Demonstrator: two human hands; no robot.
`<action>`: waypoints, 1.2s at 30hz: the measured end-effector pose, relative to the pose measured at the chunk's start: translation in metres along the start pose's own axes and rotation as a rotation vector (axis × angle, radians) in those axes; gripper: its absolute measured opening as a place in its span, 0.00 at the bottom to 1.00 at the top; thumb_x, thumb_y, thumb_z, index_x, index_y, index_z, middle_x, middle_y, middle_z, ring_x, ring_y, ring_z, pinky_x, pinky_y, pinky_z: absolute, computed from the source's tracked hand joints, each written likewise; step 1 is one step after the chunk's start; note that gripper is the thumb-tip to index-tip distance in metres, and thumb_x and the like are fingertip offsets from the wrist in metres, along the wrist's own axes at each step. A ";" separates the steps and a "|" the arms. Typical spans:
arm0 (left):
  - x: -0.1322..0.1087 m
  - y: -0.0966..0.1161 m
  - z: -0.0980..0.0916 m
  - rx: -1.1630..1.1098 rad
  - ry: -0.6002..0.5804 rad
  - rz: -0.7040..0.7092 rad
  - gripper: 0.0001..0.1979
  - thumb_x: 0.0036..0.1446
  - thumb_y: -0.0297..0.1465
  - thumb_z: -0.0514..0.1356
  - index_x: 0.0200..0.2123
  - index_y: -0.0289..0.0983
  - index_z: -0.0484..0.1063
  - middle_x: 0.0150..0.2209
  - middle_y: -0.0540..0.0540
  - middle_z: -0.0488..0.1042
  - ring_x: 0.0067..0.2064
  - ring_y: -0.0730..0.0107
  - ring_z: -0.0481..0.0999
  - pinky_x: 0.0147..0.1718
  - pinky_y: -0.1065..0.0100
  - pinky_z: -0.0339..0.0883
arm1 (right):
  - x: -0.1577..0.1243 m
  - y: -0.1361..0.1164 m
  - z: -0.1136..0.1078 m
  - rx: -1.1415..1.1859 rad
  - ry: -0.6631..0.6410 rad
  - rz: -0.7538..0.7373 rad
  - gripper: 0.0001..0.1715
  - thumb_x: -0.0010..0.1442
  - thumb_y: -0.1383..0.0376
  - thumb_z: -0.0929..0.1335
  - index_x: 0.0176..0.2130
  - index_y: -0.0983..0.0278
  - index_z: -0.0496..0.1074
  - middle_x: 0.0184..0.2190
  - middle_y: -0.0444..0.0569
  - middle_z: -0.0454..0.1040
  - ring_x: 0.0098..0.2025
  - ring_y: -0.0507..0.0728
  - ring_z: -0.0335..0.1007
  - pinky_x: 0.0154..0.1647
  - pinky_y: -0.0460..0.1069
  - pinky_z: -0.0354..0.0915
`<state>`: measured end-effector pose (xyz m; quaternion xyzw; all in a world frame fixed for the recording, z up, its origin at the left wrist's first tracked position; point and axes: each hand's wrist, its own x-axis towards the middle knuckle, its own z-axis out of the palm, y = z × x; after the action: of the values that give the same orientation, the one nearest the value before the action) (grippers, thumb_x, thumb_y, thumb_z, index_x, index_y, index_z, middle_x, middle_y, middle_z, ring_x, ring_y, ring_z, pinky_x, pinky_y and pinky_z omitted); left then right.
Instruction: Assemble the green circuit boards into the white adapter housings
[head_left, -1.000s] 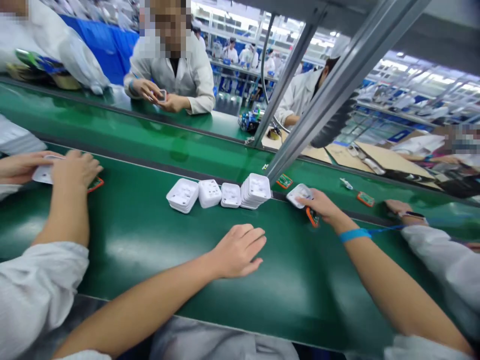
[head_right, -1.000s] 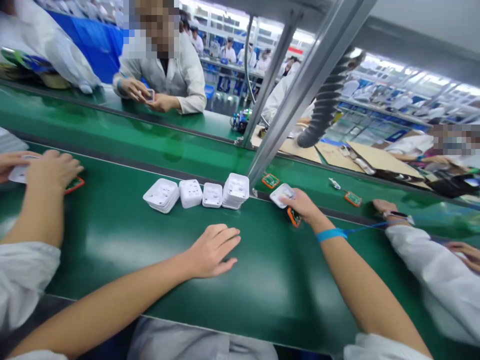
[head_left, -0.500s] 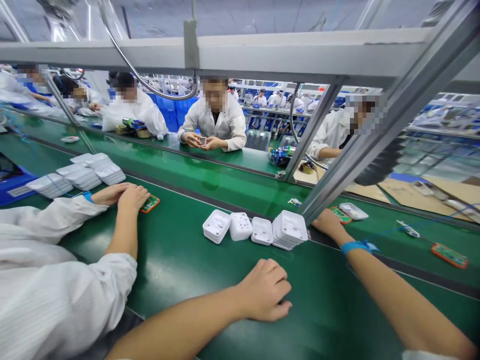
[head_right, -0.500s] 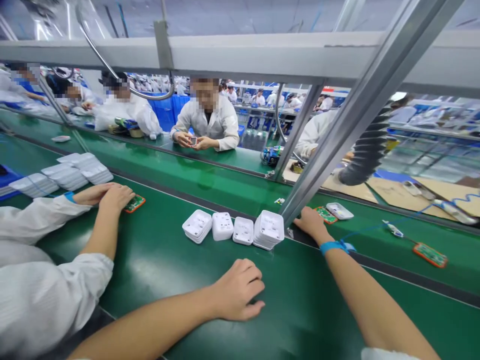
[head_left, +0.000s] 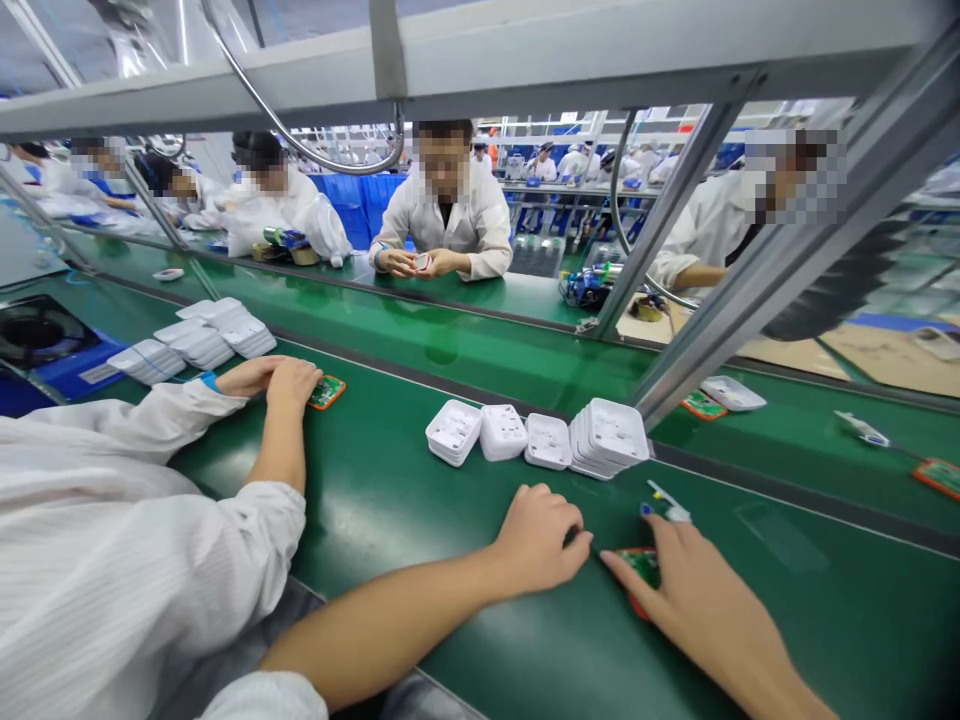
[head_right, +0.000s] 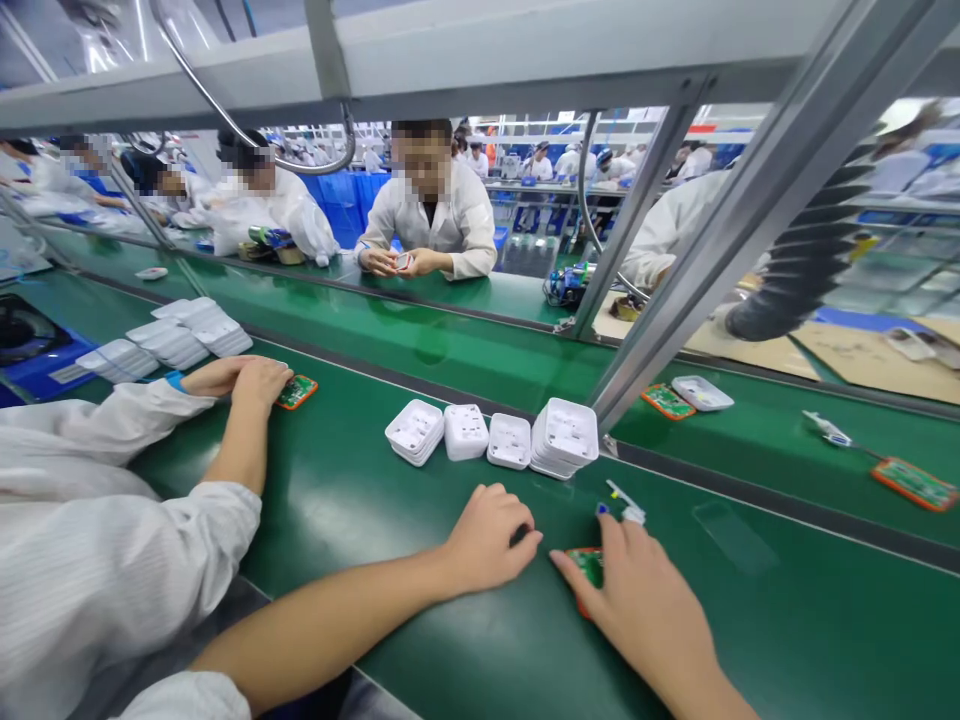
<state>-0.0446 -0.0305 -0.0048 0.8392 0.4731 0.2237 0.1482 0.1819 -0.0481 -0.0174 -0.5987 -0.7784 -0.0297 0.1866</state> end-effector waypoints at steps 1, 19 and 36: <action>0.000 -0.001 -0.002 -0.011 -0.022 -0.009 0.09 0.62 0.38 0.63 0.34 0.39 0.75 0.34 0.48 0.79 0.41 0.64 0.73 0.38 0.61 0.58 | -0.006 -0.015 -0.004 0.021 -0.043 -0.027 0.38 0.62 0.38 0.62 0.52 0.66 0.72 0.43 0.64 0.76 0.45 0.72 0.76 0.43 0.62 0.71; 0.025 0.014 -0.004 -0.005 -0.058 -0.165 0.16 0.57 0.42 0.69 0.45 0.41 0.78 0.40 0.45 0.77 0.44 0.57 0.74 0.39 0.62 0.57 | 0.039 0.001 0.000 0.512 -0.038 0.106 0.09 0.61 0.59 0.69 0.37 0.63 0.71 0.36 0.50 0.72 0.36 0.57 0.69 0.40 0.54 0.69; 0.020 0.004 -0.005 -0.612 0.074 -0.141 0.06 0.63 0.29 0.57 0.39 0.39 0.75 0.38 0.46 0.77 0.41 0.65 0.73 0.42 0.64 0.66 | 0.018 -0.036 -0.002 0.917 0.174 0.219 0.05 0.65 0.62 0.68 0.38 0.61 0.72 0.35 0.47 0.73 0.37 0.55 0.71 0.39 0.51 0.67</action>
<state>-0.0348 -0.0152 0.0060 0.7119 0.4460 0.3752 0.3917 0.1444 -0.0427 -0.0031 -0.5283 -0.6250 0.2867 0.4980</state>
